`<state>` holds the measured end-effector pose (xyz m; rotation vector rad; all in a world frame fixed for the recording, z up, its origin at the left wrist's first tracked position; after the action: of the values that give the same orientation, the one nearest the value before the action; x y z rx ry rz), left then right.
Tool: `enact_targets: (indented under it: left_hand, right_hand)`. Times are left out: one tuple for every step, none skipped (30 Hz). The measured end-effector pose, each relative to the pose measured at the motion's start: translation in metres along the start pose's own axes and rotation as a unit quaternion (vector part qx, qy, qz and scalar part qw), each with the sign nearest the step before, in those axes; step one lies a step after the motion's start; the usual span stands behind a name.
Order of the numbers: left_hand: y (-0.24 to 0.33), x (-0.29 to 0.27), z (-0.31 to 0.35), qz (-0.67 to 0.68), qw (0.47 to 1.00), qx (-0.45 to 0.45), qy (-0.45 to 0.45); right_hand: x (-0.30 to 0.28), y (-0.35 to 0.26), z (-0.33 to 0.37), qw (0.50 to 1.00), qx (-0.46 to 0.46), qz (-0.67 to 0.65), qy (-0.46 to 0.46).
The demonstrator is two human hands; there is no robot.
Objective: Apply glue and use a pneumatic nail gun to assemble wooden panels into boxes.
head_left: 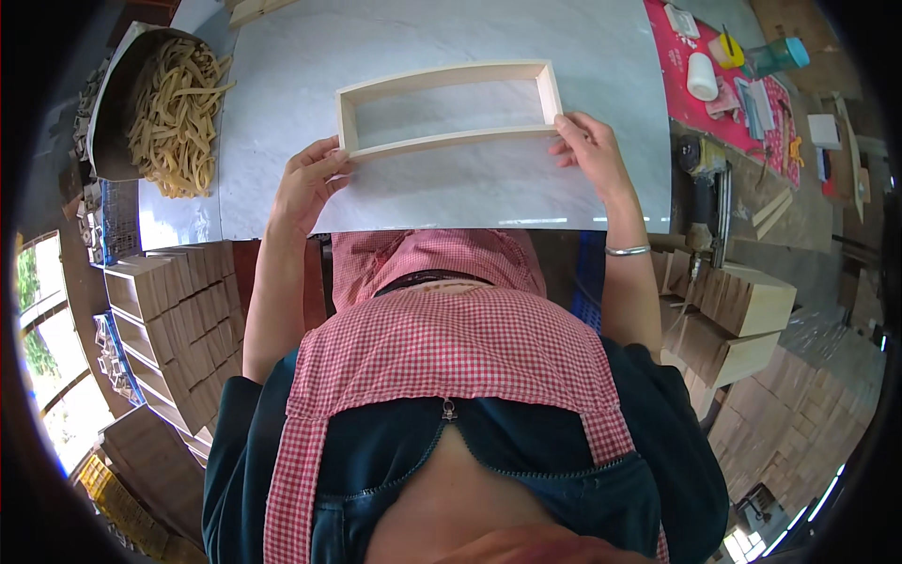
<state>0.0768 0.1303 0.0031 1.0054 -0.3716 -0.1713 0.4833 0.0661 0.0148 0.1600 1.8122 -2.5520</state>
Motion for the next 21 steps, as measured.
enact_targets:
  left_hand:
    - [-0.001,-0.002,0.000,0.008,1.000,-0.007,0.003]
    - [-0.001,-0.007,0.008,0.006,1.000,-0.010,0.015]
    - [0.001,-0.008,0.017,-0.005,1.000,-0.014,0.027]
    - [0.004,-0.002,0.012,-0.012,0.999,-0.012,0.030]
    - [0.008,0.005,0.007,-0.019,0.999,-0.009,0.030]
    - [0.013,0.010,0.002,-0.026,0.999,-0.004,0.028]
    - [0.014,0.012,-0.001,-0.061,0.997,-0.011,0.046]
    - [0.016,0.010,0.008,-0.097,0.993,-0.015,0.064]
    - [0.013,0.009,0.016,-0.096,0.992,-0.013,0.082]
    - [0.009,0.006,0.018,-0.089,0.992,0.012,0.090]
    - [0.003,0.000,0.023,-0.083,0.991,0.034,0.104]
    - [0.000,-0.003,0.029,-0.027,0.990,0.066,0.125]
    - [-0.003,-0.009,0.039,0.026,0.983,0.095,0.153]
    - [-0.014,-0.019,0.043,0.025,0.984,0.097,0.145]
    - [-0.029,-0.041,0.048,0.065,0.978,0.100,0.173]
    - [-0.038,-0.057,0.051,0.105,0.968,0.102,0.203]
    - [-0.037,-0.060,0.050,0.104,0.968,0.103,0.201]
    - [-0.039,-0.063,0.050,0.111,0.967,0.105,0.205]
    - [-0.041,-0.066,0.054,0.119,0.964,0.106,0.212]
    - [-0.044,-0.068,0.058,0.126,0.962,0.106,0.219]
    - [-0.047,-0.071,0.068,0.131,0.957,0.106,0.235]
  right_hand:
    - [0.002,0.003,-0.002,1.000,0.017,-0.021,-0.010]
    - [0.011,0.005,0.000,0.999,0.019,-0.025,-0.021]
    - [0.015,0.009,0.005,0.999,0.028,-0.031,-0.020]
    - [0.008,0.008,0.006,0.999,0.033,-0.029,-0.010]
    - [0.000,0.007,0.006,0.999,0.036,-0.026,0.003]
    - [-0.007,0.006,0.006,0.999,0.039,-0.023,0.017]
    - [-0.008,0.013,0.003,0.998,0.055,-0.016,-0.002]
    - [-0.008,0.020,-0.003,0.997,0.070,-0.011,-0.020]
    - [-0.017,0.020,-0.006,0.998,0.061,-0.005,0.003]
    - [-0.028,0.004,-0.011,0.996,-0.008,0.081,0.021]
    - [-0.036,-0.011,-0.013,0.983,-0.074,0.164,0.034]
    - [-0.068,-0.030,-0.013,0.955,-0.143,0.224,0.129]
    - [-0.102,-0.045,-0.016,0.913,-0.209,0.277,0.216]
    - [-0.139,-0.056,-0.016,0.845,-0.230,0.369,0.312]
    - [-0.174,-0.065,-0.018,0.781,-0.226,0.435,0.387]
    - [-0.201,-0.074,-0.017,0.708,-0.218,0.494,0.454]
    - [-0.225,-0.073,-0.027,0.708,-0.218,0.494,0.456]
    - [-0.256,-0.060,-0.044,0.723,-0.141,0.492,0.465]
    - [-0.282,-0.044,-0.060,0.734,-0.062,0.488,0.467]
    - [-0.307,-0.025,-0.071,0.742,0.018,0.481,0.467]
    - [-0.322,-0.005,-0.081,0.749,0.096,0.472,0.456]
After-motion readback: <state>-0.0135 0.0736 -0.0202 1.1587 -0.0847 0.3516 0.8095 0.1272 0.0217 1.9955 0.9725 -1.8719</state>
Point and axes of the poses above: each hand's wrist, its own z-axis away from the middle knuckle, its own x-axis out of the palm, y = z × x, the point moved 9 cm from there along -z, towards the middle knuckle, and after that the axes turned 8 degrees about -y, right-handed, at the moved point
